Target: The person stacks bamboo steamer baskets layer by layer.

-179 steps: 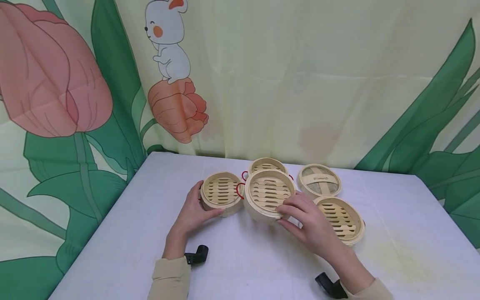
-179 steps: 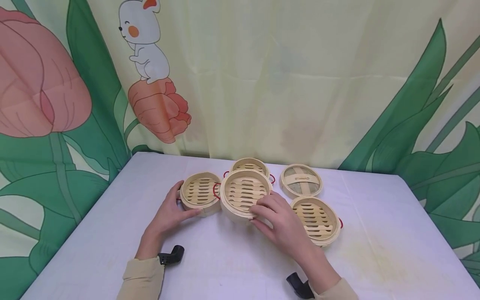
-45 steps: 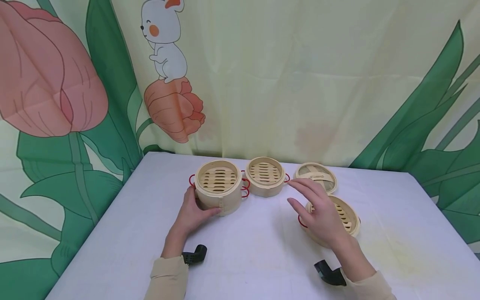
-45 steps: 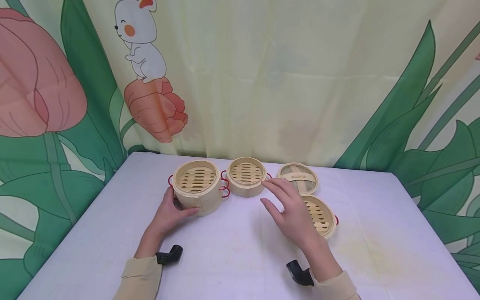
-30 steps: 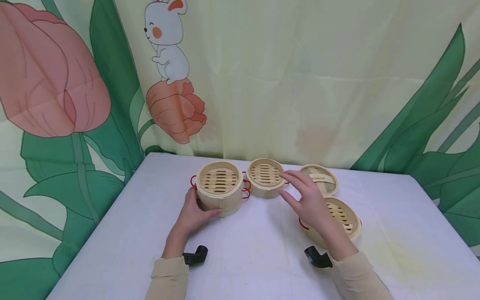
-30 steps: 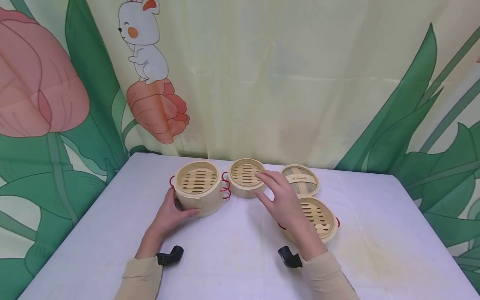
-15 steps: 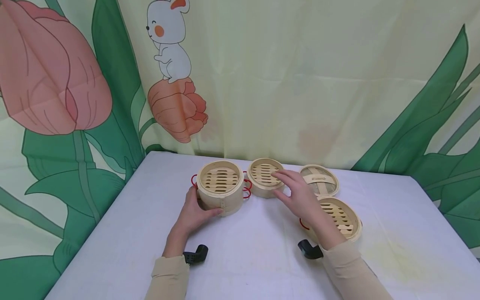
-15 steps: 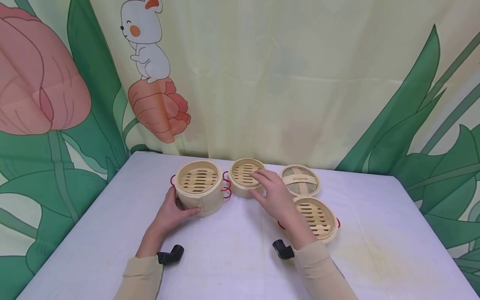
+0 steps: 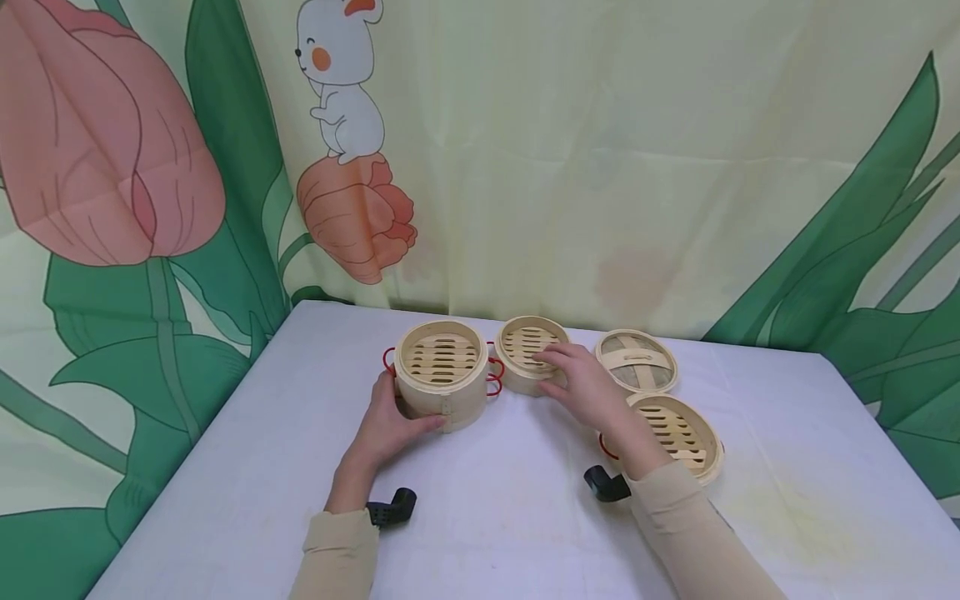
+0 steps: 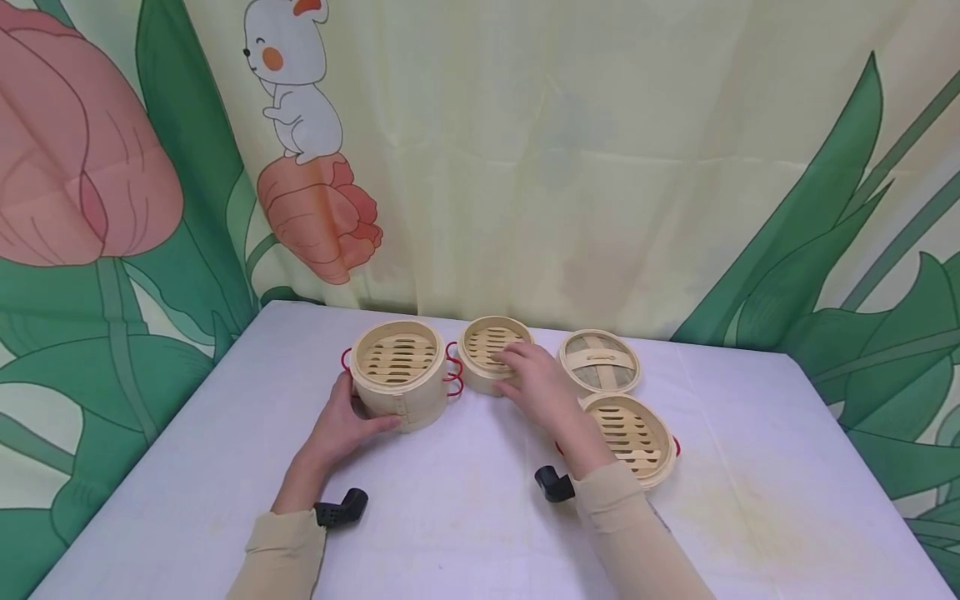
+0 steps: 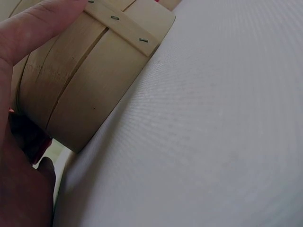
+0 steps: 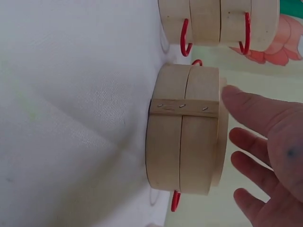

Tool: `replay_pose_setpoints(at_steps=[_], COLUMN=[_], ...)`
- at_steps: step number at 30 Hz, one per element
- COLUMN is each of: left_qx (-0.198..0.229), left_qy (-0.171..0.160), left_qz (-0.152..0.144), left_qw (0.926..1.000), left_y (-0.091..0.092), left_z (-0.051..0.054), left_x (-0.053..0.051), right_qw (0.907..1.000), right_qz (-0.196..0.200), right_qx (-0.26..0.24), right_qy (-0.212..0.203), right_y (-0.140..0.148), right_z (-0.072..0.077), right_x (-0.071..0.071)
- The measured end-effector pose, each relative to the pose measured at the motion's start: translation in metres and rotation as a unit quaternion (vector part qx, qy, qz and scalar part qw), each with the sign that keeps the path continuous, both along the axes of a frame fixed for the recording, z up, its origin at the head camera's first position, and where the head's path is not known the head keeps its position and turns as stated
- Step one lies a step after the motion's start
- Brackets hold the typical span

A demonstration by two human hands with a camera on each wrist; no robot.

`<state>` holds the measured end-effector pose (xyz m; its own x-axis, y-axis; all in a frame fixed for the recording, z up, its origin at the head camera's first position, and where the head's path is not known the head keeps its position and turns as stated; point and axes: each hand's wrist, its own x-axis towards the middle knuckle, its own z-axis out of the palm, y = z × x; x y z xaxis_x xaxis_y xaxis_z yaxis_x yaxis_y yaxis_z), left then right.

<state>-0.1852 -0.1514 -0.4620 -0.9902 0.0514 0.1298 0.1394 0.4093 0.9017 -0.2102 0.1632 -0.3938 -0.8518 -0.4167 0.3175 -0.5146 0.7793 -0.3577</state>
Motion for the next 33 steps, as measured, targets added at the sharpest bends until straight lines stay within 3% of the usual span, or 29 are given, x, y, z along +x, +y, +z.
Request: replay_pose_setpoints(at_steps=[12,20,33], left_qx=[-0.005,-0.001,0.003], left_qy=[-0.006,-0.012,-0.007], left_qz=[-0.002,0.001,0.004], left_qw=[1.0000,0.9999,1.0000], left_y=[0.000,0.000,0.000], left_z=[0.000,0.000,0.001], left_x=[-0.001,0.000,-0.001], right_qw=[0.9989,0.9994,0.9993], right_qz=[-0.001,-0.004,-0.014], right_qx=[0.021,0.020,-0.023], right_qy=[-0.041,-0.028,-0.027], right_y=[-0.002,-0.003,-0.001], right_z=[-0.005,-0.012,-0.018], right_x=[-0.008,-0.013,-0.014])
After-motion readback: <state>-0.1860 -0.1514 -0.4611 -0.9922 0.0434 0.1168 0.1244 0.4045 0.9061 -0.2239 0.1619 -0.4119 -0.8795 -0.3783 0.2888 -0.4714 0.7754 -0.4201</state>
